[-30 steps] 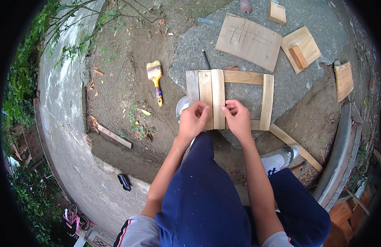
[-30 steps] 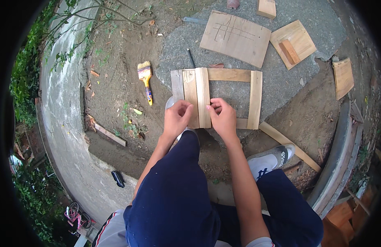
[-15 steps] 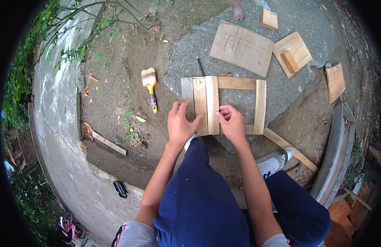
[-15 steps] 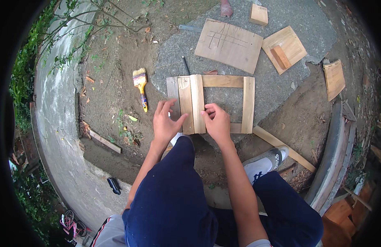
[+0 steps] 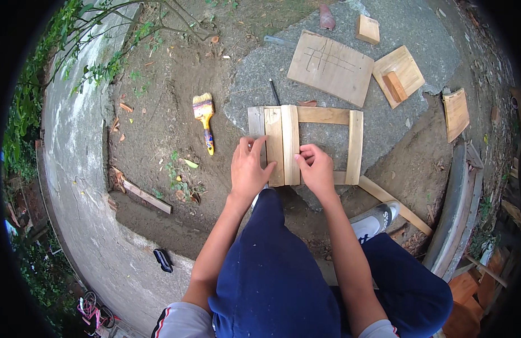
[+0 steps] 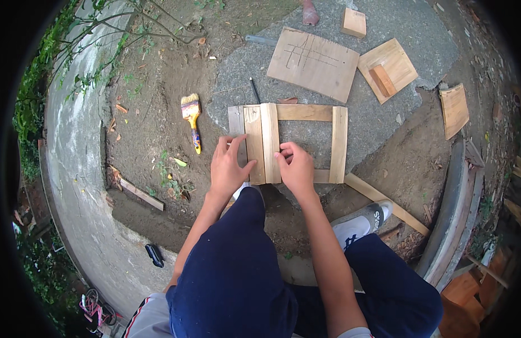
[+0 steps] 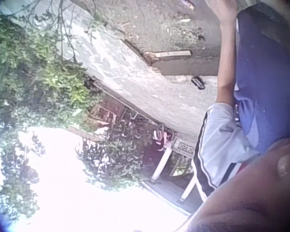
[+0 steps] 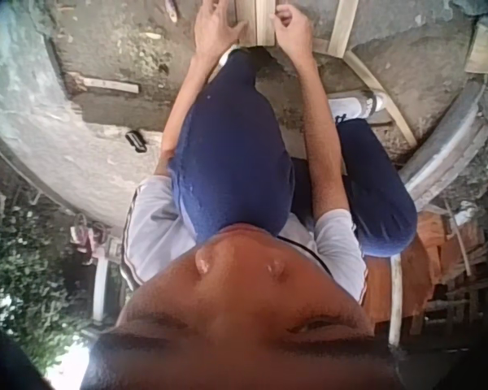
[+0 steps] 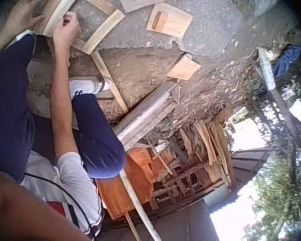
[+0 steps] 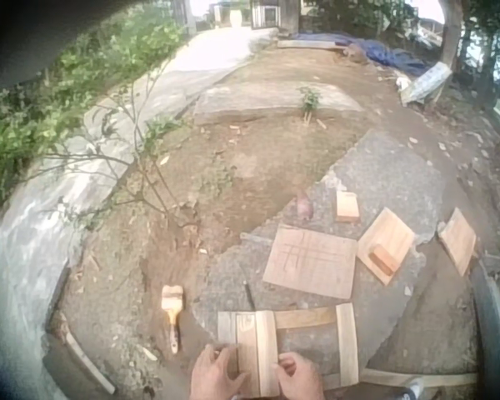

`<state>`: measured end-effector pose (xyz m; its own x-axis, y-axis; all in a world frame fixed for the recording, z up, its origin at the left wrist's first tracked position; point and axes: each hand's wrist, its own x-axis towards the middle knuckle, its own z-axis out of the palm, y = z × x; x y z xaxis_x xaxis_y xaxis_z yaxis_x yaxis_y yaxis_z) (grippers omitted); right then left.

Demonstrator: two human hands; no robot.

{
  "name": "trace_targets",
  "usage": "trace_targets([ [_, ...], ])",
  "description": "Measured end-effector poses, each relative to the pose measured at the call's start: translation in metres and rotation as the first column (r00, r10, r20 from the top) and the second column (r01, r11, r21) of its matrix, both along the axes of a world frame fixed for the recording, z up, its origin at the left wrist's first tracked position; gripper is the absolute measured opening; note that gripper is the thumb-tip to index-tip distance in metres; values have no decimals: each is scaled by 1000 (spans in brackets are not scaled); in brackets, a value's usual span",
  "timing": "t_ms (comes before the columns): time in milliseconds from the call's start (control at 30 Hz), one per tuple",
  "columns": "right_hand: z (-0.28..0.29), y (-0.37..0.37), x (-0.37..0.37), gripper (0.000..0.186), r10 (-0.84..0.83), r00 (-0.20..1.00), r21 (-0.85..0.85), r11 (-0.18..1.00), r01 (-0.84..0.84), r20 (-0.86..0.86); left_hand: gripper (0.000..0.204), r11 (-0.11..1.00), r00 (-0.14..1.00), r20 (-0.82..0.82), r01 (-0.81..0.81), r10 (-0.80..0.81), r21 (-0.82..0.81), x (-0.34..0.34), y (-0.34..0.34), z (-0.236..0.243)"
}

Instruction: Sawing a piece of wood and then fitting it into a wooden frame while sitting on the ground.

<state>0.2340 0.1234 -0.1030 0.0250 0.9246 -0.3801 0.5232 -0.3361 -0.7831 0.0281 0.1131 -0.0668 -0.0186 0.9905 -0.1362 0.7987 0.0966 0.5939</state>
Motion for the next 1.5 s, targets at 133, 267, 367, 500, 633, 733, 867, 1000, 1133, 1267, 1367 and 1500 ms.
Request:
trace_targets([
  [133,2,0,-1,25,-2,1000,6,1000,2,-1,73,999,998,-30,49,-48,22,7,0,4],
  [267,3,1,-1,25,-4,1000,-16,1000,4,6,77,978,979,-23,202,-201,53,14,7,5],
  [367,4,1,-1,26,-9,1000,-17,1000,8,-17,81,950,952,-54,305,-302,64,18,11,4],
  [500,4,2,-1,26,-2,1000,11,1000,2,-8,82,940,936,-87,342,-340,5,20,15,2],
  [633,4,2,-1,27,4,1000,10,1000,-4,-11,82,903,891,-178,428,-419,19,22,20,0],
  [733,4,2,-1,27,4,1000,12,1000,-4,-6,84,878,856,-220,479,-467,-3,25,23,1],
  [867,3,1,-1,26,3,1000,12,1000,-3,-5,88,878,846,-243,473,-475,-67,32,22,3],
  [1000,4,1,-1,26,7,1000,23,1000,-7,1,90,880,834,-306,474,-459,-31,38,20,4],
  [1133,3,1,-1,26,9,1000,23,1000,-9,5,91,888,851,-280,459,-445,-16,38,19,2],
  [1267,3,1,-1,26,3,1000,12,1000,-3,3,91,892,855,-285,452,-433,-1,38,18,0],
  [1367,3,1,-1,26,5,1000,11,1000,-5,3,91,894,857,-283,449,-430,1,39,17,-1],
  [1500,3,1,0,26,9,1000,28,1000,-9,5,90,896,856,-295,444,-426,-5,40,17,-3],
])
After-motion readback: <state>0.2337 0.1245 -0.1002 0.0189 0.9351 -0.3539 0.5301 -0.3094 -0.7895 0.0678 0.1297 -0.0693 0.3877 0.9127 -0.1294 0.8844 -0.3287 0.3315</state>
